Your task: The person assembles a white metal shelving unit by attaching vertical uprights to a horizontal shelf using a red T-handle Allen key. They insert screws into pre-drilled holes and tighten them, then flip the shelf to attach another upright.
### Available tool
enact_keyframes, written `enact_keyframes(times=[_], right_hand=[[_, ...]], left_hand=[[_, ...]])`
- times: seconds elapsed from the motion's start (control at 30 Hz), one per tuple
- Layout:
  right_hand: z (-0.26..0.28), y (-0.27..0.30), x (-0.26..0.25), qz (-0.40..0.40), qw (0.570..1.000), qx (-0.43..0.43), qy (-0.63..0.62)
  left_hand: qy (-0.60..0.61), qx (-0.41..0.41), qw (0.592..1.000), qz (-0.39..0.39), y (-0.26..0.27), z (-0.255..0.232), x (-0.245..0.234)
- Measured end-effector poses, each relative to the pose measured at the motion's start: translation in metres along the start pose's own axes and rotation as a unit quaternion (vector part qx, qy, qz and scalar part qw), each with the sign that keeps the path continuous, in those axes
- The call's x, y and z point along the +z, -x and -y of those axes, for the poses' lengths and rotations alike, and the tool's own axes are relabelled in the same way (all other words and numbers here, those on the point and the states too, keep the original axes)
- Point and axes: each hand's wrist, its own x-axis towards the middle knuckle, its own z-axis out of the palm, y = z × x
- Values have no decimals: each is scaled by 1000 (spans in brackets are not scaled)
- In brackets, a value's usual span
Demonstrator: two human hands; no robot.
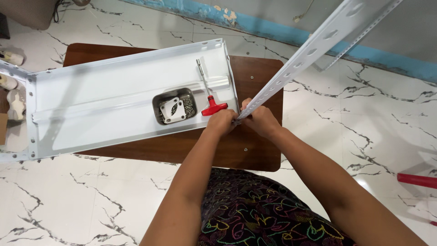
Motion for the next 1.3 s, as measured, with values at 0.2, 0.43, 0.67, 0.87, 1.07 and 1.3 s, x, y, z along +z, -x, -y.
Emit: enact_keyframes(times=[0.2, 0.43, 0.67, 0.87, 1.07, 1.3], right_hand=[[1, -1, -1, -8, 1000, -21, 4], [0, -1, -3, 6, 999, -35, -14], [1, 1, 0, -3, 1000, -25, -3], [-4, 1, 0, 5, 1000, -21, 3], [-2, 1, 0, -1, 999, -36, 14], [-4, 0, 1, 9, 1000, -15, 2]], left_hand=[[102, -66, 993, 13, 8, -3, -5], [92, -37, 994, -39, 14, -3, -2], [97, -61, 992, -53, 15, -7, 3], [69, 22, 996, -57, 14, 1, 10], [29, 48, 996, -67, 14, 9, 17], [1, 42, 997, -67, 14, 12, 23]])
